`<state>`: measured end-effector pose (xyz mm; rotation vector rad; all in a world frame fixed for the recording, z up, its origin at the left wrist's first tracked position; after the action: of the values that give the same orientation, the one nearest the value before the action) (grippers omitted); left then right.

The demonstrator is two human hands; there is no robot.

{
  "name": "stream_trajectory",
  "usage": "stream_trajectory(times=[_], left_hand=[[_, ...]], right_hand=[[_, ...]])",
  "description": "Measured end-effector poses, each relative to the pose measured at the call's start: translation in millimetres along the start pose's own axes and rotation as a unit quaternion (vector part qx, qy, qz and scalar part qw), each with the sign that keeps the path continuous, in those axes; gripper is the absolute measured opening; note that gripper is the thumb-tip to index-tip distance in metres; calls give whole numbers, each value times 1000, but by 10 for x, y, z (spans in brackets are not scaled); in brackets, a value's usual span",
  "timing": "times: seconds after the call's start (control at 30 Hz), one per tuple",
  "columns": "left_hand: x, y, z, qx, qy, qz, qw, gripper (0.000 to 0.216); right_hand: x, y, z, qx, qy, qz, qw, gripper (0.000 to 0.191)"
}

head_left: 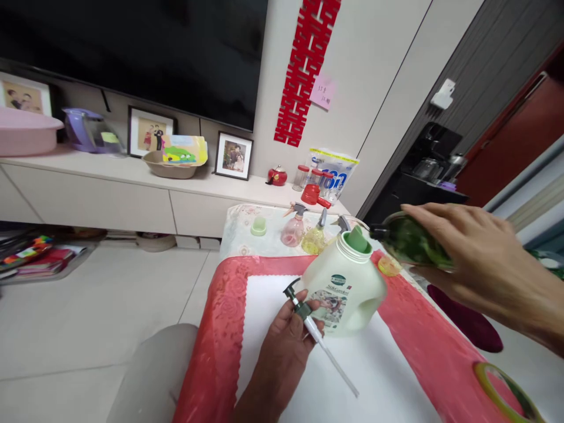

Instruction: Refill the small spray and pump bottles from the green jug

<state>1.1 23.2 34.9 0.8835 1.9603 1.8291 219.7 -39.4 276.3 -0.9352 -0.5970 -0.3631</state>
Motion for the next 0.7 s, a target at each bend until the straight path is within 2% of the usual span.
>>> stream_trajectory(times=[0.1, 0.2, 0.33, 0.5, 0.7], left_hand=[[24, 33, -9, 25, 17, -4, 1000, 54], [45, 54, -5, 44, 34, 0, 998, 56], [72, 58, 1, 52, 89, 6, 995, 55], [103, 44, 1, 45, 113, 30, 992, 54], [102, 60, -8, 26, 113, 61, 991, 50]], right_hand=[[-32, -4, -434, -28, 95, 124, 987, 80], [-264, 44, -948, -84, 183, 203, 958, 90], [-788, 185, -1471, -120, 164, 261, 944, 84], [-1313, 336, -1686, -140, 156, 293, 933, 72], [-1573, 373, -1675, -167, 185, 324, 913, 70]])
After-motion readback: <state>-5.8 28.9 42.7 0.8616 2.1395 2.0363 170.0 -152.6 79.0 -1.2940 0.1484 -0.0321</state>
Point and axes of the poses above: each hand's wrist, its own z-axis towards the middle knuckle, its own y-axis out of the palm, x = y × z, the point moved 1 cm from there along z, towards the middle knuckle, and after that the axes turned 6 degrees about -z, right-handed, at the moved point
